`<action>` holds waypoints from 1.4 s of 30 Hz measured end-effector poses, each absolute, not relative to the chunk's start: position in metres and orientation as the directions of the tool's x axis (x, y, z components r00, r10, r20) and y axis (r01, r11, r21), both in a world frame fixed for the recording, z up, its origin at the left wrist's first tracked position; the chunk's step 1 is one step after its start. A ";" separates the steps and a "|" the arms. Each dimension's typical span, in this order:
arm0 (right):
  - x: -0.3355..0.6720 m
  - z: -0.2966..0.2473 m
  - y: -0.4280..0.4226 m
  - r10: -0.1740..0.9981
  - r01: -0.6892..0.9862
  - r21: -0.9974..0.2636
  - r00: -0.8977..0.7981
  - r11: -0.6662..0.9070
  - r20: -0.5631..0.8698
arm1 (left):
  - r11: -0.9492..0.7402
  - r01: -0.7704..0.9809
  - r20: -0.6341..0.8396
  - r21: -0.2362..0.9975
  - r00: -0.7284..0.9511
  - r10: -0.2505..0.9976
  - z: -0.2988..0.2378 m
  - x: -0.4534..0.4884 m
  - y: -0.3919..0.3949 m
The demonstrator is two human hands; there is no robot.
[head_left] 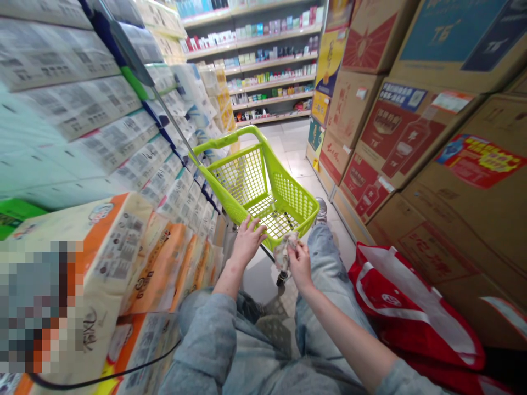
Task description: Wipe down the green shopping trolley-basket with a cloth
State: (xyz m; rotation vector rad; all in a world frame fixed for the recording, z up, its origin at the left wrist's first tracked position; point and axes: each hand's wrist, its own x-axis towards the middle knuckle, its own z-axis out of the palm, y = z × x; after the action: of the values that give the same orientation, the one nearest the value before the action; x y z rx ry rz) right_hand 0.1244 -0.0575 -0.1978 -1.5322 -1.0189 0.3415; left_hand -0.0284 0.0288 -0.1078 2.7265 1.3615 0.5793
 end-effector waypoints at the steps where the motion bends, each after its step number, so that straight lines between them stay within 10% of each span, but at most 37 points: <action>1: 0.136 -0.196 -0.052 0.738 0.388 -0.918 0.597 0.078 0.315 | -0.615 0.765 0.311 0.194 0.546 0.778 -0.108 -0.029 0.029; 22: 0.164 -0.171 0.014 0.566 0.371 -0.896 0.805 -0.245 0.179 | -0.572 0.816 0.306 0.076 0.527 0.793 -0.105 -0.007 0.022; 42: 0.287 -0.181 0.042 0.778 0.504 -0.844 0.600 -0.185 0.188 | -0.628 0.778 0.319 -0.030 0.603 0.731 -0.088 -0.009 0.045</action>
State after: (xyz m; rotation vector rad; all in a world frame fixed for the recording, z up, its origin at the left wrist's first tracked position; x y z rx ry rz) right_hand 0.2866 0.0418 -0.1815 -1.8469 -1.0354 0.3497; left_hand -0.0086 0.0448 -0.0876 2.9590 1.4049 0.4632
